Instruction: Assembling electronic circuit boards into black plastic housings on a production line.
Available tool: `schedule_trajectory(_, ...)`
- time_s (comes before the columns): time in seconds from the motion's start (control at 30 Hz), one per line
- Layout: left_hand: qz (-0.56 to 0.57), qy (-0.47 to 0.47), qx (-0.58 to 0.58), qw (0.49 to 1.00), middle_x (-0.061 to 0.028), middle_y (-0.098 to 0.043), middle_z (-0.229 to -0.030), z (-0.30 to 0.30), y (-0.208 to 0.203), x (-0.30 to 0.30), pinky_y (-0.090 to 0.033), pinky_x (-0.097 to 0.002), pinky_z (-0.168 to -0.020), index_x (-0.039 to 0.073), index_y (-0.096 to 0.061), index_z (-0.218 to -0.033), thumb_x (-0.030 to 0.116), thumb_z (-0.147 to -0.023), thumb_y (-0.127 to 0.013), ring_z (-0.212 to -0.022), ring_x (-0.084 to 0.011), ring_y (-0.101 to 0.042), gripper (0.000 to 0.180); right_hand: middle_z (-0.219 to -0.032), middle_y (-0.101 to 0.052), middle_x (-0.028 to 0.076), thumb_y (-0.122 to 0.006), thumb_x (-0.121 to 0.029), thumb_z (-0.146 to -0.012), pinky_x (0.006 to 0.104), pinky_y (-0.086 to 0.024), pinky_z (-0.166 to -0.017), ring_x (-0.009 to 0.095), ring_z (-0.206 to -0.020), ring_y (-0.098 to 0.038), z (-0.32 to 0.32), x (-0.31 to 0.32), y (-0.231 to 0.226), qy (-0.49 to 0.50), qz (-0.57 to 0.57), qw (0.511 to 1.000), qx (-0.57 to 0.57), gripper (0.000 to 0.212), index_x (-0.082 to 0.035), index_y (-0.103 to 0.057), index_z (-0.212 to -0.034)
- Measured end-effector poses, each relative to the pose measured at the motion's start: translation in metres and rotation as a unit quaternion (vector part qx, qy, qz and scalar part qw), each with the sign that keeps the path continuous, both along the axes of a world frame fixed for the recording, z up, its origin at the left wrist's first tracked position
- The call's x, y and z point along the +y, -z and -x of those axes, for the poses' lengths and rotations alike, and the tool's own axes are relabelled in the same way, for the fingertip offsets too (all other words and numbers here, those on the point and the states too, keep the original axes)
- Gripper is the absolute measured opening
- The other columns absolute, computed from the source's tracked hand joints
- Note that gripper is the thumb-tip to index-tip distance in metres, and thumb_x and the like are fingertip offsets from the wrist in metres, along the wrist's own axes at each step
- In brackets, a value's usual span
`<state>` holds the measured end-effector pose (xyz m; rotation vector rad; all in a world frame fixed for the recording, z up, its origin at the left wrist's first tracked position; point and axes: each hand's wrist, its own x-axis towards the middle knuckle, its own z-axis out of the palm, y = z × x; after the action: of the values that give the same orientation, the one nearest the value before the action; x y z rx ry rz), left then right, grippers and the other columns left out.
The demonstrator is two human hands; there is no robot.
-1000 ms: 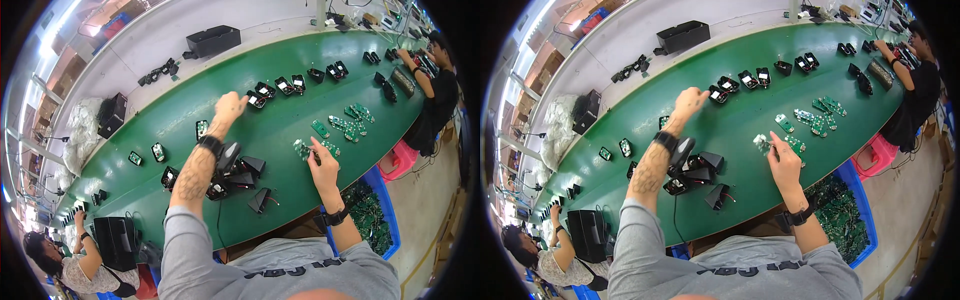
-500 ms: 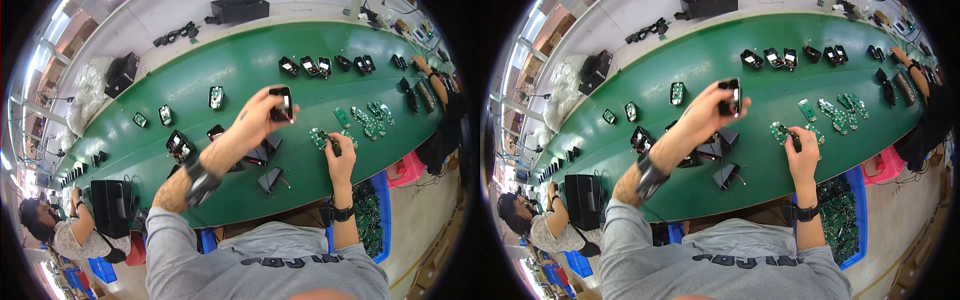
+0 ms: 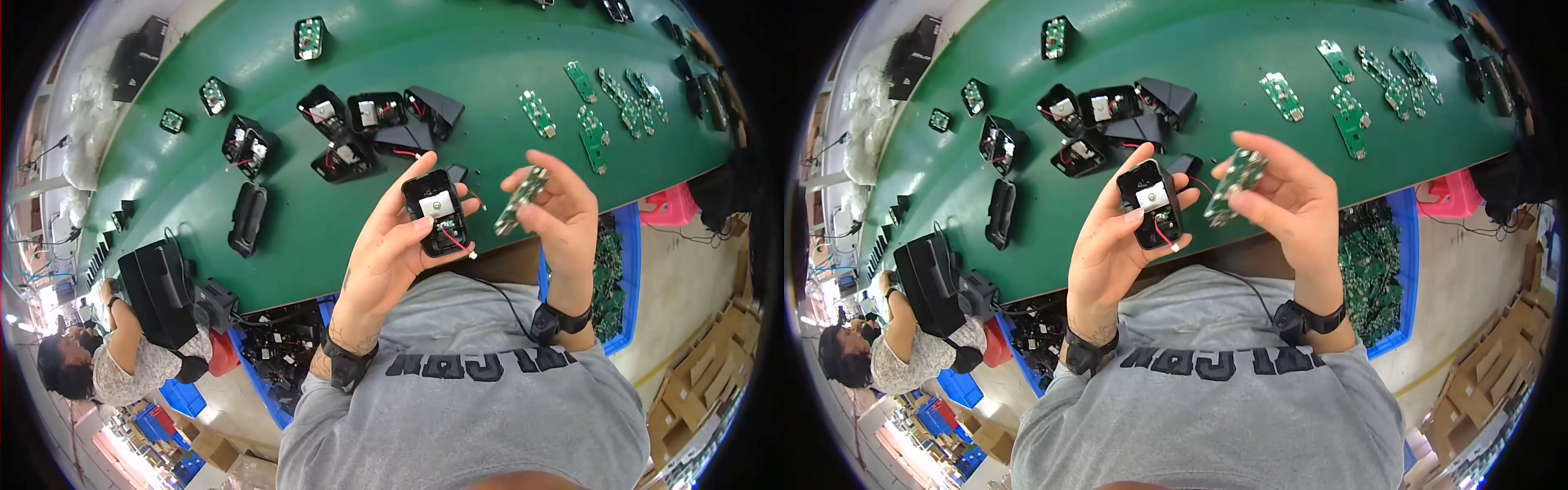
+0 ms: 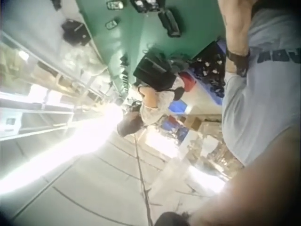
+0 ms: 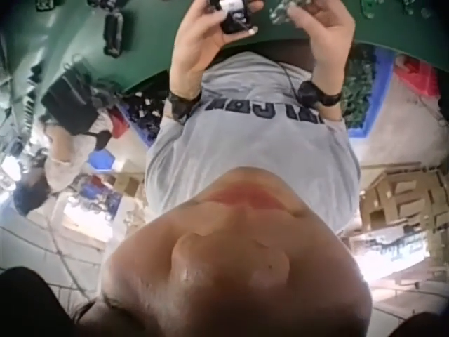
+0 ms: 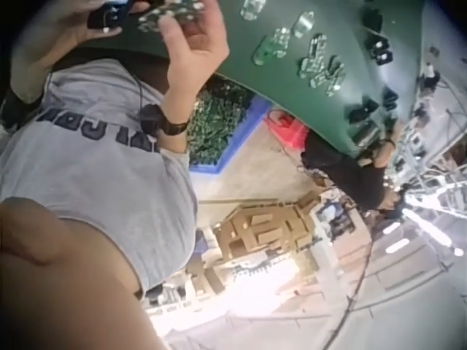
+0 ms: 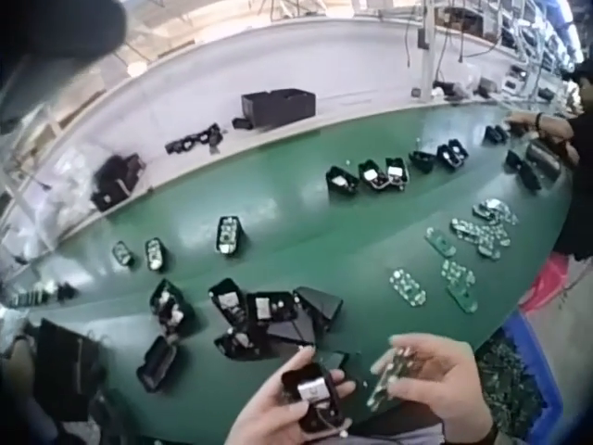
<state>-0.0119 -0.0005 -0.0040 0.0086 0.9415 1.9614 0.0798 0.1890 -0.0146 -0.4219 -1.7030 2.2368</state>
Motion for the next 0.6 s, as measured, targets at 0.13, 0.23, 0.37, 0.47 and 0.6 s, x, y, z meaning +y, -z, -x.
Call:
schedule_trajectory(0.13, 0.015, -0.004, 0.007, 1.0, -0.0223, -0.048, -0.135, -0.005, 0.003, -0.002, -0.056, -0.0465, -0.088, 0.009, -0.021, -0.151, 0.013, -0.09, -0.053, -0.126, -0.033, -0.05, 0.068, -0.093, -0.062, 0.012, -0.063, 0.009, -0.08, 0.0256, -0.053, -0.063, 0.018, -0.075, -0.065, -0.011, 0.0, 0.011, -0.038, 0.043, 0.996, 0.07, 0.033, 0.009, -0.064, -0.113)
schedule_trajectory(0.23, 0.017, -0.002, 0.012, 1.0, -0.022, -0.049, -0.134, -0.007, 0.002, -0.002, -0.056, -0.0467, -0.087, 0.009, -0.022, -0.15, 0.013, -0.09, -0.053, -0.125, -0.0332, -0.051, 0.068, -0.088, -0.057, 0.013, -0.063, 0.002, -0.081, 0.0273, -0.05, -0.05, 0.026, -0.068, -0.067, -0.019, 0.004, 0.012, -0.047, -0.055, 0.995, 0.073, 0.024, 0.004, -0.066, -0.105)
schedule_trajectory(0.37, 0.01, 0.0, 0.02, 1.0, -0.0218, -0.051, -0.132, -0.01, 0.003, -0.001, -0.057, -0.0471, -0.086, 0.01, -0.024, -0.15, 0.012, -0.09, -0.053, -0.123, -0.0334, -0.053, 0.067, -0.083, -0.059, 0.012, -0.066, 0.0, -0.08, 0.0289, -0.05, -0.051, 0.022, -0.063, -0.063, -0.02, 0.003, 0.011, -0.078, -0.133, 0.974, 0.168, 0.02, 0.003, -0.067, -0.1)
schedule_trajectory(0.47, 0.005, 0.0, 0.018, 1.0, -0.0212, -0.051, -0.132, -0.012, 0.004, 0.0, -0.057, -0.0469, -0.086, 0.01, -0.024, -0.15, 0.011, -0.09, -0.052, -0.122, -0.0319, -0.054, 0.067, -0.084, -0.064, 0.012, -0.069, 0.005, -0.074, 0.0272, -0.049, -0.06, 0.019, -0.07, -0.062, -0.015, -0.005, 0.002, -0.063, -0.117, 0.98, 0.148, 0.022, 0.002, -0.07, -0.096)
schedule_trajectory(0.6, 0.015, 0.017, 0.033, 0.999, -0.0201, -0.052, -0.131, -0.013, 0.006, 0.0, -0.057, -0.0445, -0.089, 0.009, -0.024, -0.15, 0.01, -0.09, -0.052, -0.121, -0.0295, -0.055, 0.066, -0.085, -0.068, 0.009, -0.072, 0.007, -0.071, 0.0262, -0.048, -0.068, 0.017, -0.078, -0.063, -0.007, -0.01, -0.004, -0.046, -0.191, 0.976, 0.095, 0.024, 0.001, -0.073, -0.095)
